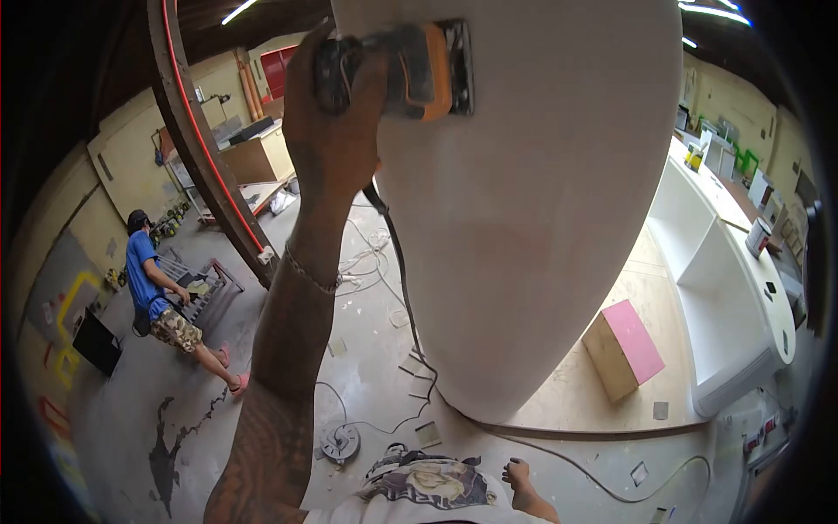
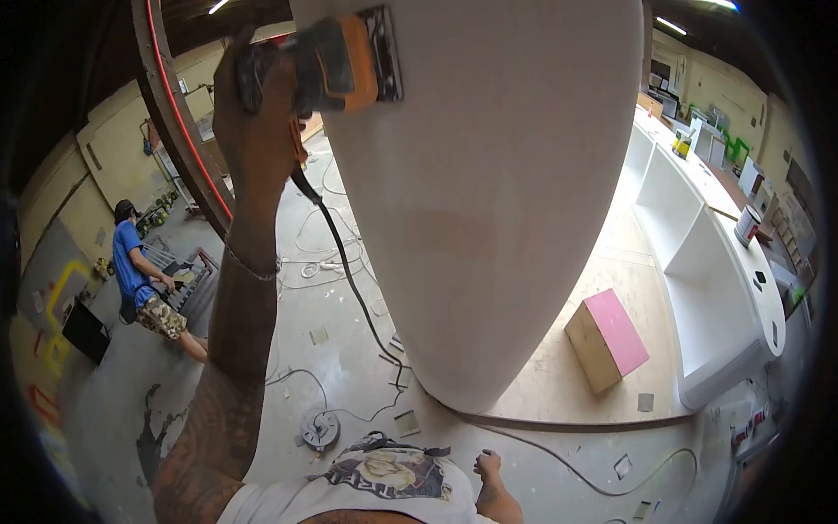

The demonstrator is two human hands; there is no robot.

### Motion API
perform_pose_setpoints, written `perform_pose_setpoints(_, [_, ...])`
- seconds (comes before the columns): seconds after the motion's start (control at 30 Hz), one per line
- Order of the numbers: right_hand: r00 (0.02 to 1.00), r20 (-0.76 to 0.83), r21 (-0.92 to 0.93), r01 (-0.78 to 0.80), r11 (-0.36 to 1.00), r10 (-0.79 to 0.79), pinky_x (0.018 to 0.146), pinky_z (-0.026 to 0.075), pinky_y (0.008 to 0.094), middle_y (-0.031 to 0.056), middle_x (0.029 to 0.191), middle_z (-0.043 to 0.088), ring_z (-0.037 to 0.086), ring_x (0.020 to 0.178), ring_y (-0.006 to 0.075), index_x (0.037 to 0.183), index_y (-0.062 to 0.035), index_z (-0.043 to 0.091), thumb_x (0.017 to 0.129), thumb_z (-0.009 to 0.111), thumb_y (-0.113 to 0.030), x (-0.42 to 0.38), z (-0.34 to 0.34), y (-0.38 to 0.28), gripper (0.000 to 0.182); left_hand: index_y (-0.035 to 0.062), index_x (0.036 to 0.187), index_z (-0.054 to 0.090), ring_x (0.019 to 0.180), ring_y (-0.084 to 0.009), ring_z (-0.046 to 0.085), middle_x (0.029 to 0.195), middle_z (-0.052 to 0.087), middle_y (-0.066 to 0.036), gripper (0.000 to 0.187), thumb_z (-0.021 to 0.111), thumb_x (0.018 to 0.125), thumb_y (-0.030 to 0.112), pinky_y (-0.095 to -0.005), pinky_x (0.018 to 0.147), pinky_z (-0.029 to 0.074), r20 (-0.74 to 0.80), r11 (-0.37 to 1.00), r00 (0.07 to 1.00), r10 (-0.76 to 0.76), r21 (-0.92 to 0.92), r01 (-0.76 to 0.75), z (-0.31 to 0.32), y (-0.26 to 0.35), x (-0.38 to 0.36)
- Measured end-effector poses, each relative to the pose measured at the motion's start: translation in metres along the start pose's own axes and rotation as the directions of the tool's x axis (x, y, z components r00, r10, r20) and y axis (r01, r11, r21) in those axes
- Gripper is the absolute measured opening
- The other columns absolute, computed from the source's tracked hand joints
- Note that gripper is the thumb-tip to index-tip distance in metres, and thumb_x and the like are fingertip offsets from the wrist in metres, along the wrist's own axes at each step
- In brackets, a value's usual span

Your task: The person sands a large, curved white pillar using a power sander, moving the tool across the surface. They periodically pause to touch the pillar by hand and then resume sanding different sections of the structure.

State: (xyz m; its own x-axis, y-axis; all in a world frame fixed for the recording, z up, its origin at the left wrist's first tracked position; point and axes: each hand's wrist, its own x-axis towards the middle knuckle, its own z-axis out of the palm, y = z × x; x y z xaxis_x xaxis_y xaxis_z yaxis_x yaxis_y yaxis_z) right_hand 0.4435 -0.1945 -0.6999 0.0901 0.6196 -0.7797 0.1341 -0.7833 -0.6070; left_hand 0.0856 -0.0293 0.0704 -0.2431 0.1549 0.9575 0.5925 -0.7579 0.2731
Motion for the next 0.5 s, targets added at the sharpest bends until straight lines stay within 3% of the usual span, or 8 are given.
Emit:
perform_pose_setpoints(0.1, [1.000,-0.020,0.018,-0.024,1.000,0.024,0.062,0.062,0.0458,0.0195,0.098,0.070,0.069,0.070,0.0299,0.140,-0.0039,0.056,0.089,0.050,0.000,-0.007,-0.004,0.009,0.052,0.0031,0.143,0.051,0.104,-0.0154,0.063,0.121,0.060,-0.010,0.061,0.078,0.090,0.019,-0.0303,0.090,0.054,-0.016,0.995,1.000,-0.019,0.095,0.021,-0.007,-0.014,-0.039])
perform_pose_setpoints(0.17, [0.997,-0.057,0.044,-0.046,0.998,0.048,0.059,0.063,0.0445,0.0176,0.094,0.072,0.071,0.069,0.0280,0.136,-0.0038,0.061,0.088,0.054,-0.001,-0.007,-0.006,0.015,0.049,0.0012,0.143,0.050,0.107,-0.0201,0.061,0.120,0.057,-0.012,0.063,0.078,0.088,0.017,-0.0339,0.094,0.052,0.023,0.969,0.998,0.057,0.240,-0.061,-0.014,-0.026,-0.067])
perform_pose_setpoints(0.23, [0.996,-0.065,0.059,-0.065,0.996,0.068,0.059,0.063,0.0445,0.0177,0.094,0.072,0.071,0.069,0.0280,0.136,-0.0036,0.060,0.088,0.053,-0.002,-0.009,-0.008,0.017,0.049,-0.0008,0.142,0.050,0.109,-0.0234,0.060,0.120,0.056,-0.014,0.066,0.078,0.085,0.017,-0.0374,0.096,0.050,0.018,0.980,0.993,-0.115,0.163,0.111,-0.017,-0.032,-0.097])
perform_pose_setpoints(0.33, [0.996,-0.055,0.038,-0.069,0.997,0.071,0.062,0.062,0.0460,0.0197,0.100,0.070,0.070,0.073,0.0309,0.140,-0.0045,0.056,0.091,0.049,-0.004,-0.007,-0.015,0.020,0.049,-0.0033,0.140,0.050,0.113,-0.0306,0.058,0.123,0.055,-0.019,0.070,0.078,0.081,0.021,-0.0422,0.100,0.048,0.046,0.969,0.999,0.021,0.243,-0.031,-0.021,-0.044,-0.137])
perform_pose_setpoints(0.43, [0.995,-0.070,0.039,-0.063,0.997,0.066,0.064,0.062,0.0474,0.0207,0.104,0.070,0.070,0.076,0.0330,0.142,-0.0050,0.054,0.093,0.047,-0.005,-0.009,-0.019,0.016,0.050,-0.0043,0.140,0.049,0.120,-0.0362,0.055,0.127,0.055,-0.022,0.070,0.078,0.083,0.026,-0.0458,0.102,0.047,0.054,0.977,0.998,-0.017,0.212,0.005,-0.023,-0.051,-0.182])
perform_pose_setpoints(0.5, [0.995,-0.081,0.050,-0.057,0.997,0.061,0.065,0.062,0.0481,0.0208,0.105,0.069,0.070,0.077,0.0335,0.142,-0.0051,0.054,0.093,0.047,-0.005,-0.008,-0.019,0.011,0.050,-0.0040,0.143,0.044,0.122,-0.0317,0.056,0.134,0.055,-0.021,0.070,0.074,0.090,0.030,-0.0431,0.106,0.044,0.088,0.963,0.993,0.073,0.252,-0.093,-0.023,-0.053,-0.206])
